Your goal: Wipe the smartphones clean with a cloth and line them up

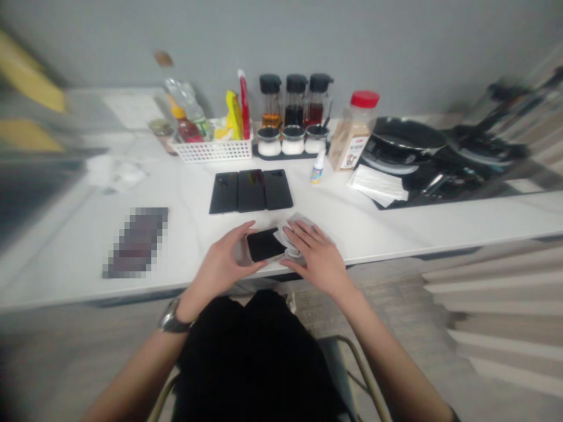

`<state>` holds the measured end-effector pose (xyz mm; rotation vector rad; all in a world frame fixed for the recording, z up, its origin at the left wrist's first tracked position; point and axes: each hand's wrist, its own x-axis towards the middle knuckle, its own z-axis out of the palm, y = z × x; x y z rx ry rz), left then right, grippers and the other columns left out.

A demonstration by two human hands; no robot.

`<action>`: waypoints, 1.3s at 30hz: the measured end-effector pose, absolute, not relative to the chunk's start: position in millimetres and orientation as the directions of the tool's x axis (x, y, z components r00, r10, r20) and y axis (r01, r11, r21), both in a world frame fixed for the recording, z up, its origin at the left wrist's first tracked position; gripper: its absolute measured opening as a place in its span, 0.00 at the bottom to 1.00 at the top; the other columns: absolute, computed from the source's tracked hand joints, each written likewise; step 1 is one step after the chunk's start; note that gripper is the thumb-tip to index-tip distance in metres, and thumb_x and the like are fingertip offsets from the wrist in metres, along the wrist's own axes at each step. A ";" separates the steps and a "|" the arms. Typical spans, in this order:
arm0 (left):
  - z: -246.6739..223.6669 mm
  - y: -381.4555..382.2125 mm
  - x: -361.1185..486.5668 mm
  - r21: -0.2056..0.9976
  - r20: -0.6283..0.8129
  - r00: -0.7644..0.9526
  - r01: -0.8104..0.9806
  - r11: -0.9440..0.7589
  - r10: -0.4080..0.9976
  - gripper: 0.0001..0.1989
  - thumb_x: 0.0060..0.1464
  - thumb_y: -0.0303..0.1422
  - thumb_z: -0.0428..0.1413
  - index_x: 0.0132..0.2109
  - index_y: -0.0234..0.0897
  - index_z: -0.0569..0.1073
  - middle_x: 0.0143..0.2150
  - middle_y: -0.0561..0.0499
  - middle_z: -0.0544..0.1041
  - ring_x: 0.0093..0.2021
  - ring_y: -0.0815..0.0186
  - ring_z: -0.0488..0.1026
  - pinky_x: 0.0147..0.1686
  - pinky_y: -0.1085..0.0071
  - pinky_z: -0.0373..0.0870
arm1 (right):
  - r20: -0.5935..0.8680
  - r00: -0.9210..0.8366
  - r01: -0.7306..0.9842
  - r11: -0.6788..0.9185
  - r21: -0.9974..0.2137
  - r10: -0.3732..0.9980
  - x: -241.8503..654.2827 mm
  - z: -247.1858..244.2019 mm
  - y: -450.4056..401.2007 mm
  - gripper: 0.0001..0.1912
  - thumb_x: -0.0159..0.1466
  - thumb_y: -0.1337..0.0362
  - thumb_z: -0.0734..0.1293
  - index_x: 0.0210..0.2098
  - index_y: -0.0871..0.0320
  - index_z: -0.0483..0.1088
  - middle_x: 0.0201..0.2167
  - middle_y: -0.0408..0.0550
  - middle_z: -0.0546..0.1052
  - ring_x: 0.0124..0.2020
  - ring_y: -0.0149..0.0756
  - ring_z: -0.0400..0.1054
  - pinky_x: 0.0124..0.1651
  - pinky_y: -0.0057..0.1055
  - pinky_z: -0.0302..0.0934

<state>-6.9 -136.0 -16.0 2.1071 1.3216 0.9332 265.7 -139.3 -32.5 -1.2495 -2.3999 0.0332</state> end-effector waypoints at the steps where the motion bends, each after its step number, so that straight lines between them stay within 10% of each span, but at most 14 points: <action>1: -14.8 -136.9 -7.4 0.719 0.318 0.285 0.549 -0.426 0.904 0.38 0.56 0.43 0.71 0.69 0.42 0.69 0.64 0.43 0.79 0.62 0.55 0.79 0.65 0.56 0.75 | 0.374 -0.523 0.750 0.622 -0.225 0.766 264.7 -30.9 -137.0 0.34 0.75 0.54 0.67 0.77 0.53 0.59 0.75 0.52 0.68 0.77 0.48 0.61 0.76 0.54 0.61; 6: -6.5 -134.7 -9.1 0.747 0.343 0.282 0.496 -0.442 0.896 0.20 0.60 0.43 0.69 0.56 0.41 0.79 0.54 0.45 0.84 0.55 0.57 0.81 0.59 0.58 0.78 | 0.454 -0.521 0.693 0.669 -0.270 0.723 266.6 -18.4 -122.6 0.22 0.74 0.70 0.62 0.65 0.55 0.75 0.62 0.51 0.82 0.62 0.43 0.78 0.65 0.42 0.73; 10: -7.1 -128.2 -11.7 0.699 0.394 0.298 0.517 -0.494 0.870 0.10 0.65 0.40 0.65 0.46 0.38 0.80 0.44 0.47 0.84 0.45 0.61 0.81 0.48 0.65 0.77 | 0.556 -0.398 0.683 0.641 -0.351 0.729 270.0 -12.7 -107.3 0.13 0.74 0.64 0.66 0.52 0.56 0.82 0.45 0.52 0.87 0.45 0.44 0.83 0.47 0.38 0.77; 14: -8.0 -125.4 -8.8 0.689 0.429 0.184 0.566 -0.453 0.884 0.16 0.69 0.41 0.61 0.32 0.38 0.75 0.27 0.54 0.77 0.28 0.67 0.74 0.31 0.71 0.68 | 0.651 -0.347 0.656 0.671 -0.346 0.675 257.7 -10.9 -104.6 0.14 0.74 0.63 0.67 0.55 0.54 0.81 0.47 0.52 0.87 0.47 0.44 0.82 0.52 0.39 0.77; 22: -11.9 -135.1 9.9 0.660 0.573 0.028 0.576 -0.482 0.819 0.13 0.64 0.34 0.58 0.30 0.37 0.77 0.27 0.49 0.80 0.28 0.65 0.75 0.32 0.70 0.67 | 0.756 -0.494 0.651 0.759 -0.005 0.429 204.1 -4.0 -126.3 0.39 0.75 0.77 0.54 0.82 0.56 0.40 0.74 0.54 0.70 0.76 0.40 0.63 0.78 0.46 0.58; 28: -4.4 -139.3 17.2 0.977 0.212 -0.211 0.031 -0.210 0.954 0.20 0.60 0.52 0.66 0.40 0.37 0.82 0.34 0.51 0.82 0.33 0.66 0.77 0.35 0.71 0.75 | 0.716 -0.450 0.743 0.668 -0.029 0.533 218.2 -22.2 -123.0 0.33 0.75 0.76 0.52 0.78 0.59 0.55 0.78 0.57 0.60 0.82 0.45 0.49 0.79 0.57 0.53; 39: -2.1 -158.4 42.4 0.850 -0.160 -0.019 -0.511 0.128 0.987 0.26 0.41 0.49 0.78 0.39 0.35 0.82 0.32 0.54 0.82 0.28 0.73 0.78 0.32 0.76 0.78 | 0.704 -0.517 0.705 0.709 0.028 0.486 211.6 -10.6 -130.4 0.37 0.74 0.64 0.57 0.80 0.63 0.48 0.73 0.56 0.70 0.77 0.47 0.60 0.81 0.51 0.44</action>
